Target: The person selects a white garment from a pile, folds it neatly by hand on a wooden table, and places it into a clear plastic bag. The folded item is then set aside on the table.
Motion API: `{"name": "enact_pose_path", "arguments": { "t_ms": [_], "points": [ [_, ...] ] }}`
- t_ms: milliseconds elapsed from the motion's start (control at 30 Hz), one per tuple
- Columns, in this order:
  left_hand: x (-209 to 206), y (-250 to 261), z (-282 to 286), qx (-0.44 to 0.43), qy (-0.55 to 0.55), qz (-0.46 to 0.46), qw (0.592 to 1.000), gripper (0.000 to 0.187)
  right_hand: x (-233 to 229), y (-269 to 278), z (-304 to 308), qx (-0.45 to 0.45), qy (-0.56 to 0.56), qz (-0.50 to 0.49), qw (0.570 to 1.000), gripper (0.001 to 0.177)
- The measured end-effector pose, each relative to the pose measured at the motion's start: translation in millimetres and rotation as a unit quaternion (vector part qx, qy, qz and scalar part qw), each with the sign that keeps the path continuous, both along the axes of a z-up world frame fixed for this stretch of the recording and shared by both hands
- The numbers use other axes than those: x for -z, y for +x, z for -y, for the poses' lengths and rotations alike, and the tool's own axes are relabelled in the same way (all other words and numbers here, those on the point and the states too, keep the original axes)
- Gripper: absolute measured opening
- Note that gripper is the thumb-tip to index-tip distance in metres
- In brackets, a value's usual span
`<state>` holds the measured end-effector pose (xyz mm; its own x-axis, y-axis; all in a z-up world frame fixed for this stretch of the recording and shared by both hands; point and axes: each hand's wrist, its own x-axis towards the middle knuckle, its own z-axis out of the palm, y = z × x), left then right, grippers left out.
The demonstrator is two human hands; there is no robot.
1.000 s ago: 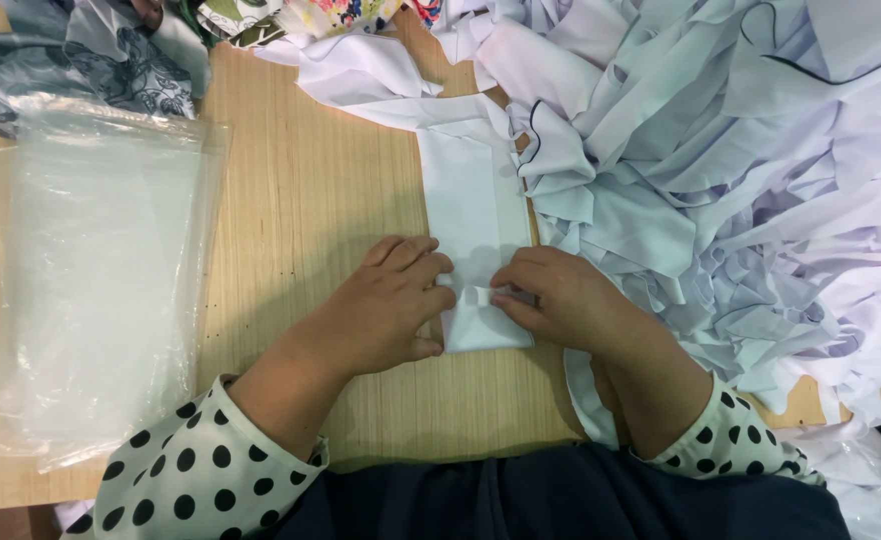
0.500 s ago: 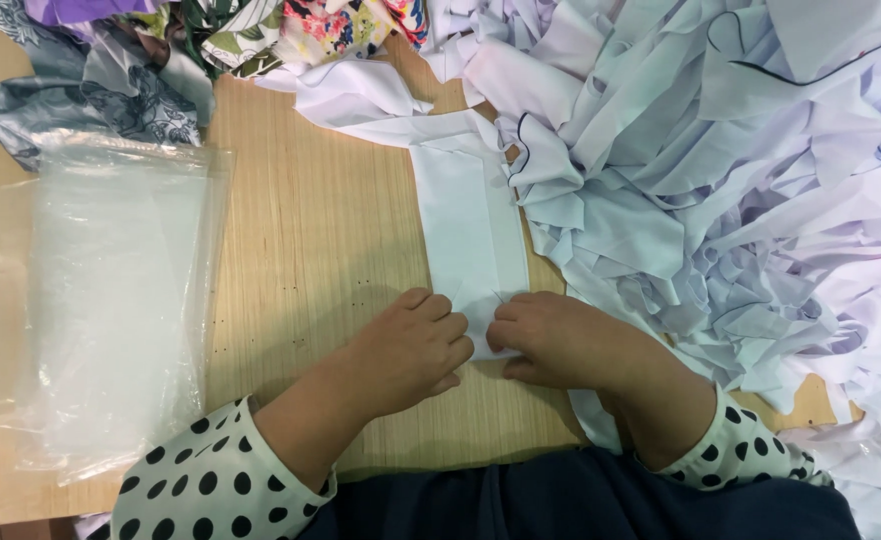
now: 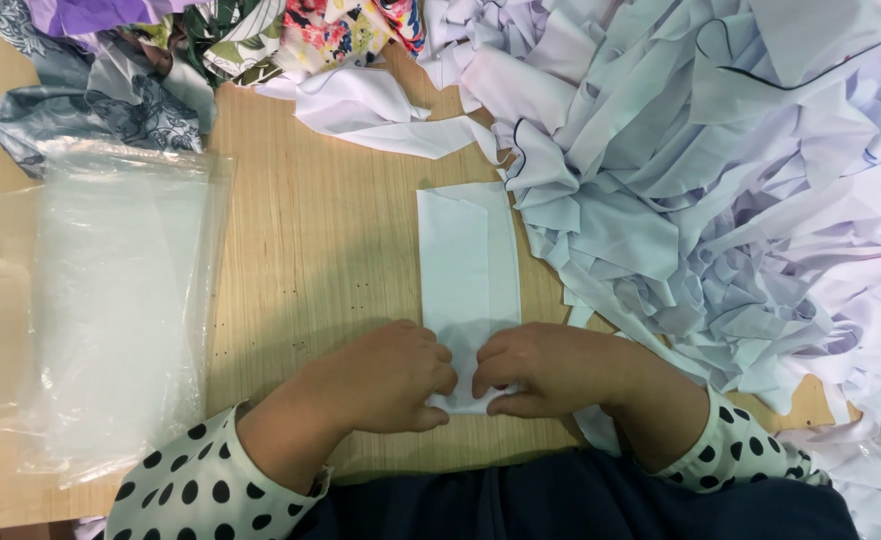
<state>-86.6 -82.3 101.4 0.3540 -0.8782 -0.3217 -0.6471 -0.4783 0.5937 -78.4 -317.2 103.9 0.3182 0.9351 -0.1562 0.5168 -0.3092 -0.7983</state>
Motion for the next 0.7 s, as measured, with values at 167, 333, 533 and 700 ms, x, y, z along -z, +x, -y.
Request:
{"name": "enact_pose_path", "arguments": {
  "t_ms": [167,333,533,700],
  "points": [
    [27.0,19.3,-6.9,-0.145,-0.073,0.074,0.984,0.018,35.9,22.9,12.9,0.187,0.066,0.15,0.969,0.01],
    [51.2,32.9,-12.6,-0.229,-0.125,0.186,0.947,0.031,77.7,44.8,28.7,0.251,0.059,0.373,0.891,0.017],
    [52.3,33.9,-13.3,-0.208,-0.032,0.149,0.966,0.062,82.8,48.4,30.5,0.259,0.047,0.375,0.889,0.036],
    [47.0,34.1,-14.4,-0.226,-0.009,0.13,0.965,0.066,85.3,49.2,32.6,0.262,0.03,0.356,0.897,0.034]
  ]
}}
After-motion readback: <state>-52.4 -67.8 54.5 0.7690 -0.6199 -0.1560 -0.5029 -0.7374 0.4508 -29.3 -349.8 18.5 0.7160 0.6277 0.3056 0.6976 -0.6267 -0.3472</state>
